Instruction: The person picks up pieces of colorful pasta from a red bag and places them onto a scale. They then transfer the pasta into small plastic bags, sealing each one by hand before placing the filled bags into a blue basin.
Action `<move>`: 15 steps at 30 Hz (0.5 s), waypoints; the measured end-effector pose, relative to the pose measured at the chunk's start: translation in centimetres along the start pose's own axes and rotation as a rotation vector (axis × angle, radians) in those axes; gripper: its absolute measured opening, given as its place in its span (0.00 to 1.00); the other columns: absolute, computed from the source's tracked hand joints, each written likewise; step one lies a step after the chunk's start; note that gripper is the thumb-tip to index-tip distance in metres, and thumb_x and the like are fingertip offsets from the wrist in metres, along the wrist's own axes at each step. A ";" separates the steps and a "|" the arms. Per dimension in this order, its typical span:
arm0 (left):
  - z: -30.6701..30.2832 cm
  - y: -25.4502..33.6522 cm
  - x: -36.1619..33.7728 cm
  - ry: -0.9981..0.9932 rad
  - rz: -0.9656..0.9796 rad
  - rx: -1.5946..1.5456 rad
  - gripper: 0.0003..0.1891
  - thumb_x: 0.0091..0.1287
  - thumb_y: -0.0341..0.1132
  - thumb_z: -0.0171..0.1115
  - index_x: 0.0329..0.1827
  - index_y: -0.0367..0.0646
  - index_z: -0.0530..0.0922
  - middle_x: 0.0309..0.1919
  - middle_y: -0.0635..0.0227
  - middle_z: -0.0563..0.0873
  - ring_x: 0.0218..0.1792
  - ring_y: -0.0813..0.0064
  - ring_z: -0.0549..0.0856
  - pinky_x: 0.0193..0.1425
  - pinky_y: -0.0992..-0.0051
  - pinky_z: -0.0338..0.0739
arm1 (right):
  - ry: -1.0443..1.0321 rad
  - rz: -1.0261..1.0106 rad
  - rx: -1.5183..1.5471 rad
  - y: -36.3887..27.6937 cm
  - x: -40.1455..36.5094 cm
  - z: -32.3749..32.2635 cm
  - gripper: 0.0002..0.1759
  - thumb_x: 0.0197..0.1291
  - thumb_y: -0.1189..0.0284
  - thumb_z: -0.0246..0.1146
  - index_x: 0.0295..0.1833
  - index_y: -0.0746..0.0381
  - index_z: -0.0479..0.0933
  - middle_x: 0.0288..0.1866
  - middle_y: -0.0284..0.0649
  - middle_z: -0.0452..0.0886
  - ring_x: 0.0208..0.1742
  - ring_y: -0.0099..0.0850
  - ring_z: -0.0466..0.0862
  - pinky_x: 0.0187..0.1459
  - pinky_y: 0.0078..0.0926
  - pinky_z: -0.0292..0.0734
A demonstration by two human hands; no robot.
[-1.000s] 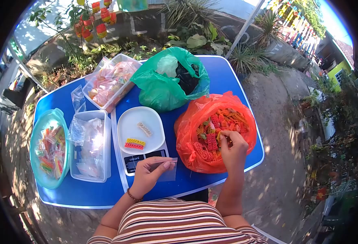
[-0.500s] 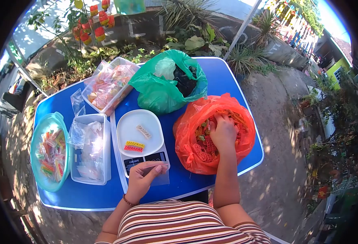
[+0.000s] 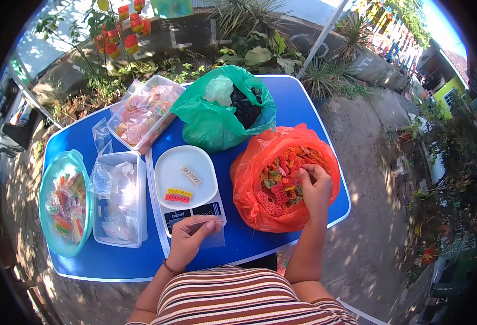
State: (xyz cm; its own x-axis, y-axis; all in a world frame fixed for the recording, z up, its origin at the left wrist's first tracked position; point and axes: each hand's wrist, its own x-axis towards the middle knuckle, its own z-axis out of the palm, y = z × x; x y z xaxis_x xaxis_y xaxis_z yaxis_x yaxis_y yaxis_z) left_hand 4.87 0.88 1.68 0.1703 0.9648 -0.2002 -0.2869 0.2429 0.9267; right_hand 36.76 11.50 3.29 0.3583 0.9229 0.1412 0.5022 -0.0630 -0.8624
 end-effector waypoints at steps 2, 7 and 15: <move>0.0 -0.1 0.0 -0.004 0.000 0.002 0.12 0.76 0.30 0.66 0.57 0.34 0.87 0.48 0.58 0.93 0.48 0.74 0.91 0.59 0.73 0.86 | 0.015 -0.005 -0.036 -0.7 -0.1 -0.3 0.06 0.67 0.79 0.68 0.48 0.67 0.83 0.37 0.42 0.90 0.39 0.25 0.89 0.42 0.28 0.82; 0.1 -0.2 -0.1 0.001 0.004 -0.001 0.12 0.76 0.30 0.66 0.57 0.34 0.87 0.47 0.58 0.93 0.48 0.74 0.91 0.59 0.73 0.86 | 0.045 -0.063 -0.195 -1.5 -0.2 0.0 0.09 0.65 0.80 0.69 0.50 0.65 0.85 0.37 0.41 0.90 0.37 0.29 0.89 0.41 0.28 0.82; 0.0 -0.2 -0.5 0.010 0.013 -0.003 0.12 0.76 0.30 0.66 0.57 0.34 0.87 0.48 0.58 0.93 0.48 0.74 0.91 0.59 0.73 0.86 | -0.053 -0.289 -0.509 -2.6 0.2 1.1 0.07 0.60 0.71 0.72 0.41 0.61 0.88 0.47 0.44 0.84 0.55 0.48 0.81 0.59 0.45 0.77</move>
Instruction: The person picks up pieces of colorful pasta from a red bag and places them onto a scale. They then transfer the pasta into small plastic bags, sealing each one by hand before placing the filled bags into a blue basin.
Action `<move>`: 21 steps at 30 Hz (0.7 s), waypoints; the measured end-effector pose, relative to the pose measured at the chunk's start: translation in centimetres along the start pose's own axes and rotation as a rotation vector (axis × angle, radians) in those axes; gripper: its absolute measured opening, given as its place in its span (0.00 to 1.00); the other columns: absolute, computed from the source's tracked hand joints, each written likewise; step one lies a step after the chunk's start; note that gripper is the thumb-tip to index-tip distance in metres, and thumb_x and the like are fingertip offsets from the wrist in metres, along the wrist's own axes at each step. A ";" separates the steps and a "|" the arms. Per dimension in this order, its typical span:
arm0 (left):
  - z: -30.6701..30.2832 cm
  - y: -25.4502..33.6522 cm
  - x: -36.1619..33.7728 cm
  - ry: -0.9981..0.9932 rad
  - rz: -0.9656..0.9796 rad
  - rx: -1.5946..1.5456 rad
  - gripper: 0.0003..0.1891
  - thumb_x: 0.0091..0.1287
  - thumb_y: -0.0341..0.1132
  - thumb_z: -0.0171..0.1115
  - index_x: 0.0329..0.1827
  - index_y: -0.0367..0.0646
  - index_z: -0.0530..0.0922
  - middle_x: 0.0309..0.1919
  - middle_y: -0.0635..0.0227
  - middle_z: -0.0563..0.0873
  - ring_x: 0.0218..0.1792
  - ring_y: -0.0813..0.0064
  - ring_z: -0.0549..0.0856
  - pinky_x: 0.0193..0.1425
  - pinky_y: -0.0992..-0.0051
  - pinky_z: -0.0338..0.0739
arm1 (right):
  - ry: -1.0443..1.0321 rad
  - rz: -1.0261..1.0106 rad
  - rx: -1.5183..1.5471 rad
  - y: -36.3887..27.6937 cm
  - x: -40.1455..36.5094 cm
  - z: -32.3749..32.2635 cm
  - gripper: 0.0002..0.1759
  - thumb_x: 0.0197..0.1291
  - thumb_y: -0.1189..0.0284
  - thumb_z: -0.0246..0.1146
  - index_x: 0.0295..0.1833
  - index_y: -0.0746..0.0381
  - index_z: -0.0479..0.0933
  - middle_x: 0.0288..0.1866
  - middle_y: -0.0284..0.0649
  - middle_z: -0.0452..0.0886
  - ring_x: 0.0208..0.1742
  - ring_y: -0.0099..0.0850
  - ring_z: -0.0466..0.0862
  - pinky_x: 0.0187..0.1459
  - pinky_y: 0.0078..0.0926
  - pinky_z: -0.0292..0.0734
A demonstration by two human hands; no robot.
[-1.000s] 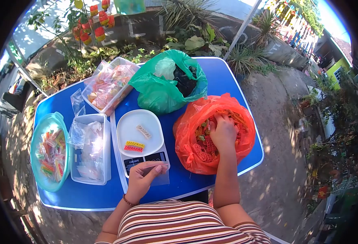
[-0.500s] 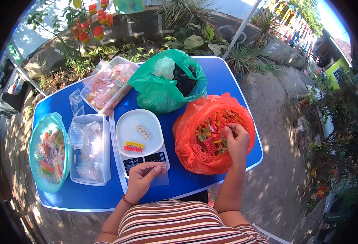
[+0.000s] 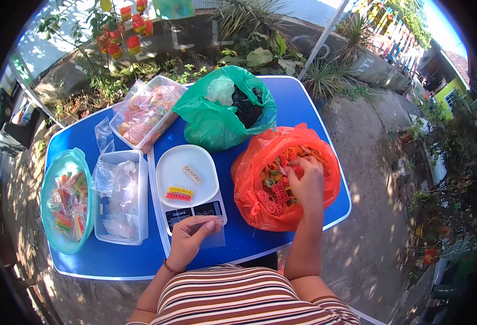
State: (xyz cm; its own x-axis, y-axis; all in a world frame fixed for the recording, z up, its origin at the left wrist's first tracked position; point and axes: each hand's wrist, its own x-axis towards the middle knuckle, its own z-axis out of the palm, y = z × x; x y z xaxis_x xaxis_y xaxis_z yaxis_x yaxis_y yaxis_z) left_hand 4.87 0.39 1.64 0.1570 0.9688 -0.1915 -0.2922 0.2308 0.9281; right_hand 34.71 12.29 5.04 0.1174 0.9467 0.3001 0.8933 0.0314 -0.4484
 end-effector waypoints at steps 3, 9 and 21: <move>0.1 -0.2 -0.1 -0.001 -0.013 -0.006 0.12 0.76 0.31 0.66 0.57 0.34 0.87 0.47 0.58 0.93 0.48 0.74 0.91 0.59 0.73 0.86 | -0.071 0.001 -0.065 -0.8 -0.4 0.5 0.07 0.57 0.71 0.74 0.38 0.63 0.88 0.45 0.45 0.84 0.54 0.47 0.82 0.58 0.44 0.78; 0.0 -0.1 -0.2 -0.009 -0.002 0.015 0.12 0.76 0.31 0.66 0.57 0.35 0.87 0.48 0.58 0.93 0.47 0.74 0.91 0.58 0.74 0.86 | -0.002 0.000 0.010 1.5 -0.8 1.5 0.07 0.58 0.72 0.73 0.37 0.64 0.86 0.43 0.47 0.84 0.50 0.46 0.83 0.55 0.44 0.79; -0.7 0.1 -0.2 0.046 0.031 -0.009 0.12 0.76 0.30 0.67 0.57 0.34 0.87 0.47 0.57 0.93 0.48 0.72 0.92 0.57 0.72 0.86 | 0.383 -0.040 0.119 -0.8 -1.3 -1.0 0.03 0.63 0.77 0.69 0.40 0.63 0.82 0.33 0.40 0.86 0.34 0.38 0.85 0.40 0.38 0.80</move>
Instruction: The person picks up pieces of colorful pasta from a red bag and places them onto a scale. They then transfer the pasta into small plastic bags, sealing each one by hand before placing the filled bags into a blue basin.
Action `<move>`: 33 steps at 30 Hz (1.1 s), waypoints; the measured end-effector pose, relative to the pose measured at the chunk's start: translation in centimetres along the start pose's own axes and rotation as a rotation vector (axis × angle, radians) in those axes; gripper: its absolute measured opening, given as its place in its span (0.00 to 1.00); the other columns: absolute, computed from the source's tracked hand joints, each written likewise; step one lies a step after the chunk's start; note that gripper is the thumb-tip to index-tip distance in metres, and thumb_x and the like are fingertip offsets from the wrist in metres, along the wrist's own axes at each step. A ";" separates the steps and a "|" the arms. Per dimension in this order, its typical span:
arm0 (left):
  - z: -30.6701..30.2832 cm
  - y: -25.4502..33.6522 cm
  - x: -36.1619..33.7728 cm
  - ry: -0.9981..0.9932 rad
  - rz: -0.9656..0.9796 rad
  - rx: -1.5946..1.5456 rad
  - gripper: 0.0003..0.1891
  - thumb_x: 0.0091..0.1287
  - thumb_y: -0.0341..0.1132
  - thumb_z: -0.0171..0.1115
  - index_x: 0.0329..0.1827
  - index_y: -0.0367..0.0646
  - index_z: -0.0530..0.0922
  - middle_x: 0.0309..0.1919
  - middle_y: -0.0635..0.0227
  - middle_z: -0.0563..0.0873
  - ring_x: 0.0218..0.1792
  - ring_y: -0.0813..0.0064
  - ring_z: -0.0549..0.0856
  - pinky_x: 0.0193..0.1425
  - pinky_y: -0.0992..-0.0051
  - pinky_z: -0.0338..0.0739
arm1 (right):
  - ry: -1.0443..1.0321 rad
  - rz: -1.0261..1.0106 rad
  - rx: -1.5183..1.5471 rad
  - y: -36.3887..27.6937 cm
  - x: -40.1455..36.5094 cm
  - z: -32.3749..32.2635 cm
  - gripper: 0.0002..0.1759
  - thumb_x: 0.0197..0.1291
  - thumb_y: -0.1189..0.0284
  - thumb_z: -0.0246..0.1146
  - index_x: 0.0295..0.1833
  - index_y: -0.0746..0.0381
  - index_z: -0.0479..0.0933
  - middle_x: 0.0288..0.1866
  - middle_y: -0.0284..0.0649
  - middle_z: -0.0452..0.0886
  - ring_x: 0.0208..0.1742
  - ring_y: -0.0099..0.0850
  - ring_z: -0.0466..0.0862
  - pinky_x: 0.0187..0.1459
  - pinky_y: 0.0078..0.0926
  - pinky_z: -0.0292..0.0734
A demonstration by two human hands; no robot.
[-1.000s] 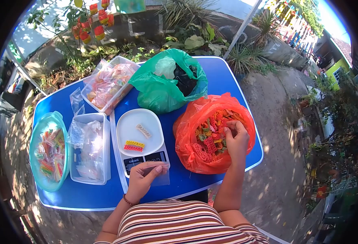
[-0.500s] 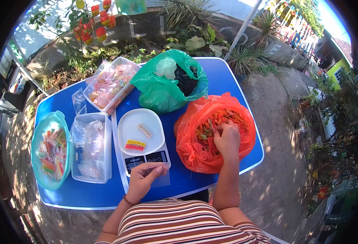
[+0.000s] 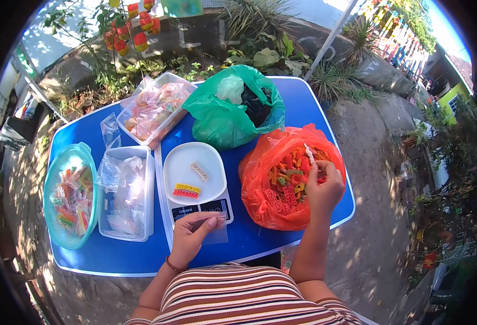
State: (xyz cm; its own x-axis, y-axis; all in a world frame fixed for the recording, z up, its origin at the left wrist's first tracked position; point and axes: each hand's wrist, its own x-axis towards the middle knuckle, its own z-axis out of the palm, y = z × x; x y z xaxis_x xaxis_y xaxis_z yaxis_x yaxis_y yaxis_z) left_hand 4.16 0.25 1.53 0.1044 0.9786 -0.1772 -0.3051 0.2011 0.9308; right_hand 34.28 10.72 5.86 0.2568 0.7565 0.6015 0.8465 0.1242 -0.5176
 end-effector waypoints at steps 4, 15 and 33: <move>-1.3 0.2 -0.7 0.040 0.056 -0.021 0.12 0.76 0.30 0.67 0.57 0.34 0.86 0.47 0.56 0.93 0.47 0.71 0.92 0.57 0.71 0.87 | -0.253 -0.032 0.374 -5.2 -1.0 0.2 0.03 0.63 0.78 0.69 0.40 0.65 0.82 0.31 0.40 0.86 0.31 0.33 0.86 0.35 0.29 0.81; -4.0 1.1 -2.9 0.198 0.071 0.004 0.12 0.77 0.31 0.65 0.56 0.34 0.87 0.46 0.57 0.93 0.46 0.71 0.92 0.56 0.71 0.86 | -0.631 -0.157 0.551 -11.1 -5.3 6.6 0.08 0.65 0.78 0.69 0.47 0.70 0.84 0.34 0.49 0.87 0.33 0.38 0.89 0.37 0.30 0.84; -5.5 1.8 -2.9 0.287 0.208 0.026 0.12 0.80 0.32 0.62 0.57 0.33 0.86 0.48 0.59 0.93 0.48 0.73 0.91 0.57 0.72 0.86 | -0.706 -0.190 0.595 -11.8 -5.5 4.1 0.08 0.65 0.79 0.70 0.47 0.71 0.85 0.35 0.47 0.88 0.32 0.33 0.90 0.37 0.26 0.85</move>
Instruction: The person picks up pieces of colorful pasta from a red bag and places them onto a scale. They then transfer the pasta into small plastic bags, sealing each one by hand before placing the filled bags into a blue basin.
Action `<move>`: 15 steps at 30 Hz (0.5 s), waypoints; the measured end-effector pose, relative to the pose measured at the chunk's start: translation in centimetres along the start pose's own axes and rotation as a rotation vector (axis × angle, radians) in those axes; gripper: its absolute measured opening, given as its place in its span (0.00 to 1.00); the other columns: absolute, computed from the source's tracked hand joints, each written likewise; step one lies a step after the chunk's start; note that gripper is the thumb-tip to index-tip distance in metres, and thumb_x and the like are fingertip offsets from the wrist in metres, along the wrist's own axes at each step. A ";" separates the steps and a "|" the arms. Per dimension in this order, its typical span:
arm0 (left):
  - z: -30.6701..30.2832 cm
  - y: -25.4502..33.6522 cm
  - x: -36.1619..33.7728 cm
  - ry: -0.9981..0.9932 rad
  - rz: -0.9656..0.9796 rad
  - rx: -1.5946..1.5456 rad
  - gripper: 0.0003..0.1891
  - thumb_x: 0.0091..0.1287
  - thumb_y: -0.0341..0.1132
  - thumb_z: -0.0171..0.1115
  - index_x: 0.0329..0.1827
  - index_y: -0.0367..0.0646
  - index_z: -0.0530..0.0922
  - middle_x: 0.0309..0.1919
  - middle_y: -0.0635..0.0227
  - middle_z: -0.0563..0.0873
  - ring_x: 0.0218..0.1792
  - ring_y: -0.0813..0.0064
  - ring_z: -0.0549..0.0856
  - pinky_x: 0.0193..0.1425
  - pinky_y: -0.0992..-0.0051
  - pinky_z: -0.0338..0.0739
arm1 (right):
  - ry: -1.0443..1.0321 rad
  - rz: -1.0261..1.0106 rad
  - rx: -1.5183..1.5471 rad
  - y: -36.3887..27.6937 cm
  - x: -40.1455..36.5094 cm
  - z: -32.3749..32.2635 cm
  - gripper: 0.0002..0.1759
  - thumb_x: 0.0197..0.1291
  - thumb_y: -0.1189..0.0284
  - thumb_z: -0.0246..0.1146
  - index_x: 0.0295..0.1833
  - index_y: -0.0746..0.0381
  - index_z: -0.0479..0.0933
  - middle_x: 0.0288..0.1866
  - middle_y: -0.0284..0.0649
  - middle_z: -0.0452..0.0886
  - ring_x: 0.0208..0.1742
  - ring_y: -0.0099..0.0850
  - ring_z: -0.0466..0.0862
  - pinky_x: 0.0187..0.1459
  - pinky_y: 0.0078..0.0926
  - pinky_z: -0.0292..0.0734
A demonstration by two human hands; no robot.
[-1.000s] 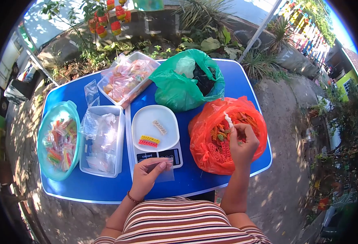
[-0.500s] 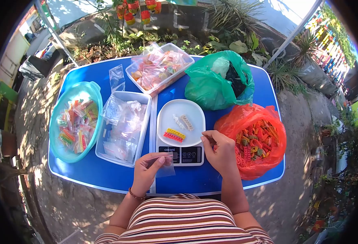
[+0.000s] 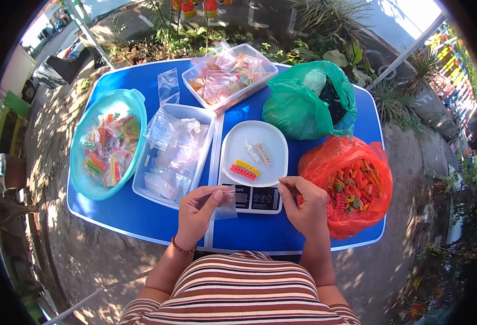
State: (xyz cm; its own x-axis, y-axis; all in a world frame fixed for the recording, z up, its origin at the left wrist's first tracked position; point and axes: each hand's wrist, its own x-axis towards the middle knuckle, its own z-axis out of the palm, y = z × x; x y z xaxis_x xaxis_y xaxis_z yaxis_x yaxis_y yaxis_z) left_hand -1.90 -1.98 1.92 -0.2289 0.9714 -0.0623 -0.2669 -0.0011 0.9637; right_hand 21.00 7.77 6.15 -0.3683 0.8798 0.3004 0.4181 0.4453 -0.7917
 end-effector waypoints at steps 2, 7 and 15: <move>-0.1 0.2 0.0 -0.008 -0.007 0.018 0.12 0.80 0.32 0.62 0.57 0.33 0.86 0.49 0.58 0.93 0.49 0.73 0.91 0.59 0.71 0.86 | -0.011 0.000 0.003 0.1 0.0 0.0 0.08 0.65 0.79 0.70 0.47 0.71 0.85 0.35 0.47 0.88 0.33 0.33 0.90 0.37 0.26 0.85; 0.1 0.3 0.0 -0.007 -0.016 0.026 0.12 0.79 0.32 0.62 0.57 0.33 0.86 0.49 0.58 0.93 0.49 0.73 0.91 0.59 0.72 0.86 | -0.024 0.008 0.016 0.2 -0.3 -0.2 0.07 0.65 0.79 0.70 0.46 0.71 0.84 0.34 0.47 0.88 0.33 0.34 0.90 0.37 0.26 0.85; 0.1 0.5 0.1 -0.020 -0.005 0.028 0.12 0.80 0.32 0.62 0.58 0.34 0.86 0.48 0.59 0.93 0.48 0.74 0.91 0.59 0.73 0.85 | -0.055 0.018 0.003 0.4 -0.1 0.1 0.07 0.65 0.78 0.70 0.46 0.70 0.84 0.36 0.47 0.88 0.35 0.37 0.90 0.39 0.30 0.85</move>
State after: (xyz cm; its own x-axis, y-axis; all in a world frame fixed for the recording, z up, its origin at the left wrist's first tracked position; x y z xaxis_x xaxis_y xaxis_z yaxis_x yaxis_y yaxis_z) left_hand -1.99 -1.89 2.43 -0.2085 0.9760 -0.0620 -0.2418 0.0100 0.9703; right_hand 21.09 7.84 5.75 -0.4060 0.8773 0.2561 0.4228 0.4288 -0.7984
